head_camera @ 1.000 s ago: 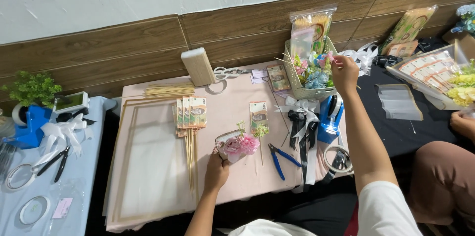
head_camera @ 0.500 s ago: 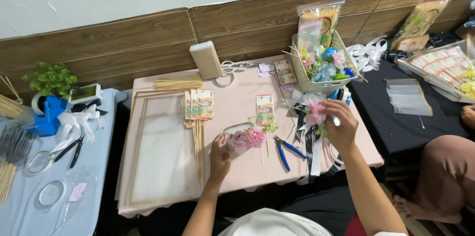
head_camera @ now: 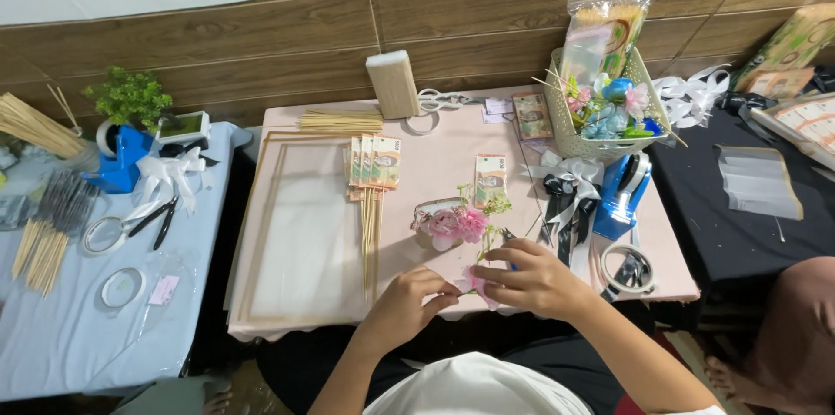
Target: The person assembles a decorative bouquet by attaching artificial flowers and banknotes to a rectangular base. They use pliers to secure the flower stems and arrange the items into a small arrangement.
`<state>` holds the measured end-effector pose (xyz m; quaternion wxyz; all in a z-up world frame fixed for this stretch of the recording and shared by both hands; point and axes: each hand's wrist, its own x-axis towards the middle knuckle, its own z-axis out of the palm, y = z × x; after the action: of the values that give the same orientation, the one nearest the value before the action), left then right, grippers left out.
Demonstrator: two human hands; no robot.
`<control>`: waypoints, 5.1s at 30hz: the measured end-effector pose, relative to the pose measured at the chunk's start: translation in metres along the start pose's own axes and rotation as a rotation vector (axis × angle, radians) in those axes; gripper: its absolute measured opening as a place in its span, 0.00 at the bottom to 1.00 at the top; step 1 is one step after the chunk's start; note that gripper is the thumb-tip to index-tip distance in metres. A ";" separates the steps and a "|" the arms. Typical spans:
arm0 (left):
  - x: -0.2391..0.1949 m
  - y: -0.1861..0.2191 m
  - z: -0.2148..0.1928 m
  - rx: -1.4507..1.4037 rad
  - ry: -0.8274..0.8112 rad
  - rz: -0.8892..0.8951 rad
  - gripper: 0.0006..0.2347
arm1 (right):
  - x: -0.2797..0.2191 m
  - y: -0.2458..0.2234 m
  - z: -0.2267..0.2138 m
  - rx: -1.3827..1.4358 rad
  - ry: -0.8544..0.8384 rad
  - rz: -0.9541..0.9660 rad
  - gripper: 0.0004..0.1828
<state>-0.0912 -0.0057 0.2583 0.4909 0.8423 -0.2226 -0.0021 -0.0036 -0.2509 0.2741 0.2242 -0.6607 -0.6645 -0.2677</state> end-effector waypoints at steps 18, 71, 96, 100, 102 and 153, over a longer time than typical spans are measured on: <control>-0.029 -0.049 -0.008 -0.246 0.598 -0.165 0.11 | -0.064 -0.014 0.098 0.020 0.733 0.752 0.16; 0.043 -0.172 0.037 0.051 0.715 0.115 0.10 | -0.147 0.037 0.278 0.309 0.300 1.265 0.22; 0.050 -0.090 -0.010 -0.427 0.572 -0.214 0.03 | 0.005 -0.004 0.153 -0.652 0.068 0.544 0.38; 0.048 -0.095 -0.006 -0.506 0.619 -0.210 0.02 | -0.004 0.018 0.166 -0.612 -0.104 0.602 0.44; 0.052 -0.095 -0.004 -0.595 0.622 -0.206 0.05 | -0.003 0.022 0.163 -0.572 -0.027 0.634 0.46; 0.039 -0.141 0.049 -0.600 0.686 -0.224 0.10 | -0.117 0.037 0.251 0.419 0.220 1.259 0.26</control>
<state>-0.0143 -0.0017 0.1241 0.7547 0.6340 0.0552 0.1595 0.0507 -0.1768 0.0104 0.5275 -0.8335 -0.1637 -0.0172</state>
